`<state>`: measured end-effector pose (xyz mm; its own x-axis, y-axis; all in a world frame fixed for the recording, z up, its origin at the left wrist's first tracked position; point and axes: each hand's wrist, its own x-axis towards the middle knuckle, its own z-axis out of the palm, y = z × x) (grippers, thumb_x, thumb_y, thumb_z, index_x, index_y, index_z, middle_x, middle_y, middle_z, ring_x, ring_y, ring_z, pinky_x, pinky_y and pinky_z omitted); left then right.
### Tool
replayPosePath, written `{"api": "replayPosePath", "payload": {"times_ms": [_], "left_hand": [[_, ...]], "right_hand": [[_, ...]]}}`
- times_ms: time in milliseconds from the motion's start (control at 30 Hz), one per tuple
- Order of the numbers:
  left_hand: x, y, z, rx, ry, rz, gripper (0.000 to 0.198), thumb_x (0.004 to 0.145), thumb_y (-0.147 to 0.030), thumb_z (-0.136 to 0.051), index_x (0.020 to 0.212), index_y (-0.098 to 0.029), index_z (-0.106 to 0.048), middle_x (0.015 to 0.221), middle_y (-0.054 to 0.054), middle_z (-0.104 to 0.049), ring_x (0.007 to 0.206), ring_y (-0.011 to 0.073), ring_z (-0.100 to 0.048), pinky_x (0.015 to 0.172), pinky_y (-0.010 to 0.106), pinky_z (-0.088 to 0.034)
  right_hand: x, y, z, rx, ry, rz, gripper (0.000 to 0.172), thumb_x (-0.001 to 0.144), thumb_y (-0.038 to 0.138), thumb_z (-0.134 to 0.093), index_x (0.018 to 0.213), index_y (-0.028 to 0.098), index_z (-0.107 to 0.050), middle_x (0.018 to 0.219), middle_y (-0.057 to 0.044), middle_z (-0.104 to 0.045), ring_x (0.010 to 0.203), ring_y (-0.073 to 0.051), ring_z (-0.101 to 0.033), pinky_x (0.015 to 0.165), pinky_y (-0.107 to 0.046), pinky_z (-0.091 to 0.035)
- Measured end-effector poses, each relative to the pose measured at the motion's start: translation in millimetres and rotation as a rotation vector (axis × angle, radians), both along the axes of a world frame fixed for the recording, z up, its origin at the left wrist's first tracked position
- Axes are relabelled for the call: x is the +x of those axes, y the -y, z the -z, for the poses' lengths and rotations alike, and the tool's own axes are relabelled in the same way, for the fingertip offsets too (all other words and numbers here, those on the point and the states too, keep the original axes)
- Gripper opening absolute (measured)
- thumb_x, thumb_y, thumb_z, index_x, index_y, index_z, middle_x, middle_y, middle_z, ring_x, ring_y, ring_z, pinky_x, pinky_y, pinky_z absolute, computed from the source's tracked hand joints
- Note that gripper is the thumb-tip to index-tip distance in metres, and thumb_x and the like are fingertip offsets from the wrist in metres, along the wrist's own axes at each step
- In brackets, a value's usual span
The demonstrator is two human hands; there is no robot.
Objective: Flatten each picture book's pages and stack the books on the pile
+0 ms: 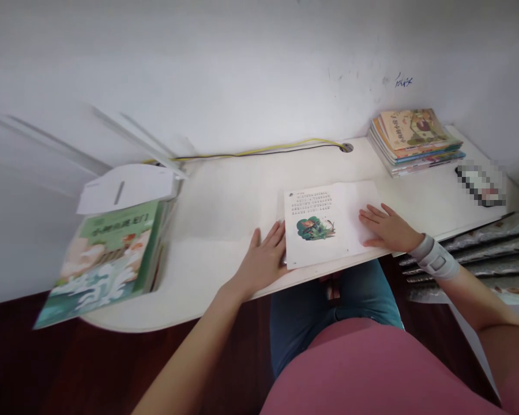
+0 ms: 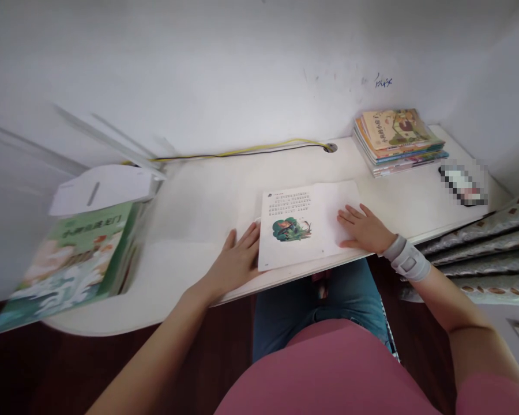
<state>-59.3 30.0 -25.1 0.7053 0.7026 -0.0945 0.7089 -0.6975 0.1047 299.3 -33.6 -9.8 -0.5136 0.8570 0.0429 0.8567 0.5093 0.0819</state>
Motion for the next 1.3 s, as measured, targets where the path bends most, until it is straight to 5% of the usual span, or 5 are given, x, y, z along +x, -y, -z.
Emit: {"api": "replayPosePath", "payload": {"times_ms": [333, 500, 633, 867, 1300], "left_hand": [[-29, 1, -22.6, -0.088, 0.329, -0.114, 0.063, 0.086, -0.042, -0.046, 0.144, -0.021, -0.034, 0.153, 0.012, -0.029, 0.141, 0.0282, -0.026, 0.112, 0.049, -0.027], [25, 33, -52.1, 0.255, 0.8, -0.379, 0.051, 0.094, -0.03, -0.034, 0.145, -0.025, -0.028, 0.153, 0.01, -0.03, 0.139, 0.0241, -0.031, 0.111, 0.044, -0.031], [84, 35, -31.4, -0.08, 0.474, 0.034, 0.062, 0.095, -0.045, -0.035, 0.148, -0.016, -0.024, 0.154, 0.018, -0.025, 0.142, 0.0286, -0.022, 0.111, 0.048, -0.028], [67, -7, 8.9, 0.001, 0.242, -0.264, 0.071, 0.091, -0.056, -0.034, 0.145, -0.009, -0.032, 0.152, 0.024, -0.024, 0.142, 0.0388, -0.017, 0.109, 0.063, -0.018], [48, -11, 18.6, -0.069, 0.57, -0.38, 0.077, 0.09, -0.053, -0.037, 0.144, 0.001, -0.023, 0.147, 0.03, -0.031, 0.14, 0.0384, -0.024, 0.111, 0.058, -0.02]], "right_hand": [[12, 21, -3.7, 0.0, -0.159, 0.101, 0.051, 0.092, 0.044, -0.046, 0.137, 0.02, -0.046, 0.15, -0.012, -0.035, 0.14, -0.029, -0.027, 0.109, -0.054, -0.027], [-41, -2, -10.4, -0.018, -0.188, 0.052, 0.055, 0.095, 0.045, -0.039, 0.139, 0.012, -0.043, 0.148, -0.017, -0.038, 0.139, -0.026, -0.031, 0.111, -0.048, -0.027], [-69, -15, 2.0, -0.037, -0.131, 0.036, 0.069, 0.09, 0.055, -0.043, 0.14, 0.007, -0.04, 0.149, -0.021, -0.034, 0.139, -0.032, -0.029, 0.11, -0.054, -0.026], [-61, -19, 10.6, 0.01, -0.109, 0.023, 0.074, 0.09, 0.063, -0.033, 0.141, 0.009, -0.038, 0.149, -0.022, -0.033, 0.138, -0.032, -0.032, 0.109, -0.058, -0.024], [-47, -16, 15.1, -0.025, -0.115, 0.082, 0.073, 0.092, 0.059, -0.033, 0.145, 0.008, -0.033, 0.15, -0.02, -0.031, 0.138, -0.032, -0.031, 0.109, -0.055, -0.027]]}}
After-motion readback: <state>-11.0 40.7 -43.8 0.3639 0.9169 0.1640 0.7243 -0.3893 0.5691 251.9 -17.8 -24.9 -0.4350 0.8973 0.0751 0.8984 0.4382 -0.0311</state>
